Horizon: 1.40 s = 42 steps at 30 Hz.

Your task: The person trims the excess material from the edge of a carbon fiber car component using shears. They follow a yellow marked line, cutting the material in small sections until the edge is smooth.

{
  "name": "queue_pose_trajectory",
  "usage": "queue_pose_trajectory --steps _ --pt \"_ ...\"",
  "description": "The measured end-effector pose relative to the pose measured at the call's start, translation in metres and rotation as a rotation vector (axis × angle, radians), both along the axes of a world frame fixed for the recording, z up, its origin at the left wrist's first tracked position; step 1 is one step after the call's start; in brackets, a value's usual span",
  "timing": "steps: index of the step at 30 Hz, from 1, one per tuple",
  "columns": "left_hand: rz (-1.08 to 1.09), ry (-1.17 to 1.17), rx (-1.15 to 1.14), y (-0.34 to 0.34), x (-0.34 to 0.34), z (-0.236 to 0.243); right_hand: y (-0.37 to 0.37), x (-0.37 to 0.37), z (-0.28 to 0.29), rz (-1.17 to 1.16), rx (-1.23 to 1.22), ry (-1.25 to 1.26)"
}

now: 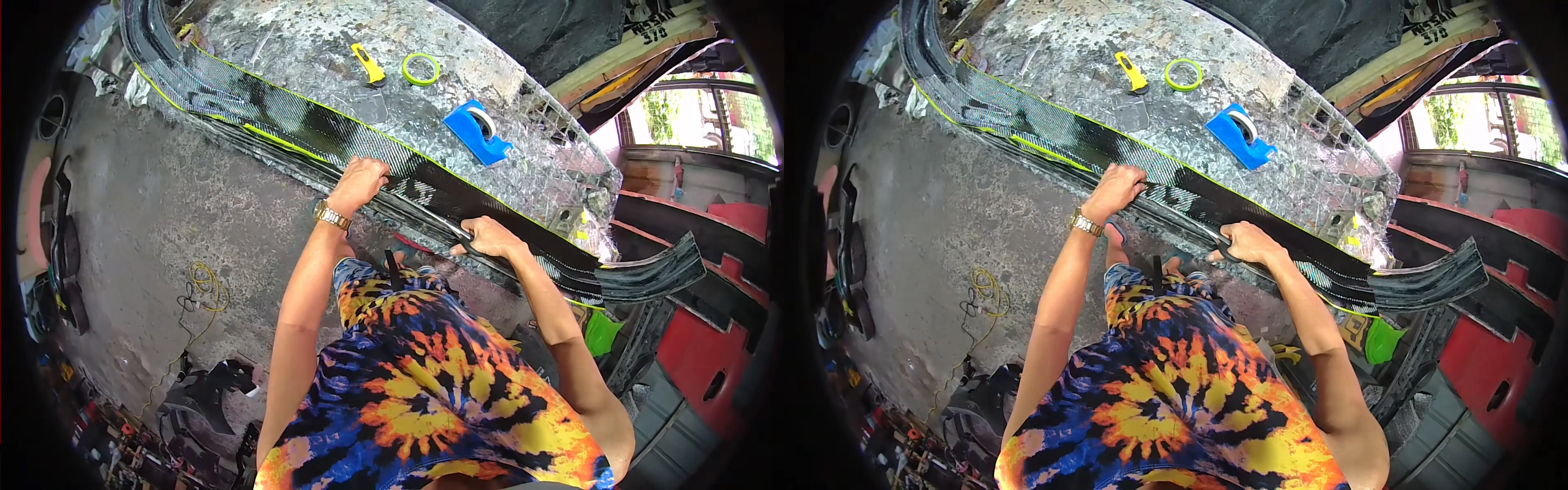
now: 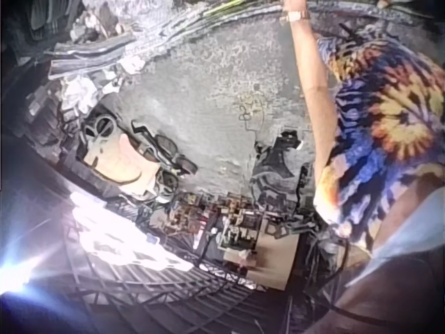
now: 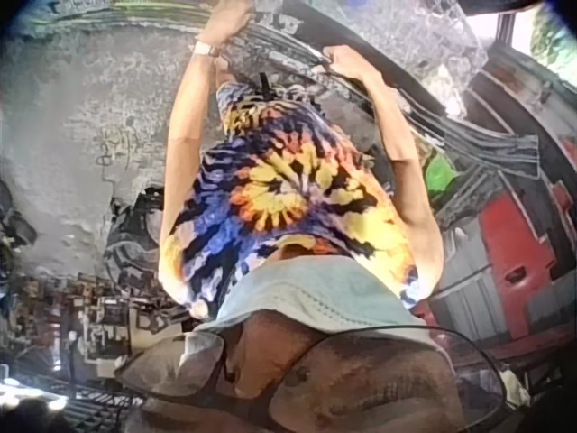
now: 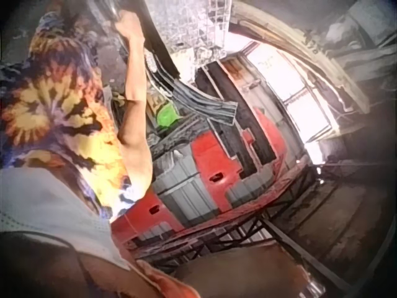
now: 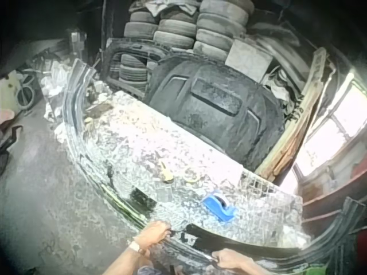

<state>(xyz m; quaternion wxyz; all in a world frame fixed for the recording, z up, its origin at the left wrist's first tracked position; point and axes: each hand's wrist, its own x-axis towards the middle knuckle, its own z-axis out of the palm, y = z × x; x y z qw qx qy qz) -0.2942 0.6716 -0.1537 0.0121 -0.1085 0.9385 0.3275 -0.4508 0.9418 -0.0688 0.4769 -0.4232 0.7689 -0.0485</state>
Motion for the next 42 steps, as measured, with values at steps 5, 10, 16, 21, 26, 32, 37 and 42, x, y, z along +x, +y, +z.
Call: queue_pose_trajectory --steps 5,10,16,21,26,32,37,42 --pt "0.006 0.026 0.015 0.0 -0.002 0.0 0.002 -0.002 -0.006 -0.011 0.016 -0.015" --pt "0.009 0.028 0.005 0.0 -0.003 -0.001 0.005 -0.005 -0.013 0.016 -0.045 0.011" --pt "0.025 0.042 0.019 -0.001 -0.002 -0.002 -0.002 -0.008 -0.004 0.034 -0.025 0.013" --pt "0.025 0.038 0.035 -0.005 0.0 0.008 -0.002 -0.012 -0.002 0.057 -0.006 0.004" --pt "-0.042 -0.031 -0.026 -0.02 0.02 0.021 -0.008 -0.009 0.01 0.107 0.046 0.034" --pt "0.038 0.007 -0.028 -0.025 0.025 0.008 -0.015 -0.001 0.001 0.114 -0.002 0.066" --pt "0.059 -0.001 -0.016 -0.026 0.017 0.005 -0.023 0.005 -0.002 0.065 -0.058 0.067" --pt "0.048 0.009 -0.035 -0.027 0.015 0.003 -0.023 0.008 -0.007 0.056 -0.065 0.061"
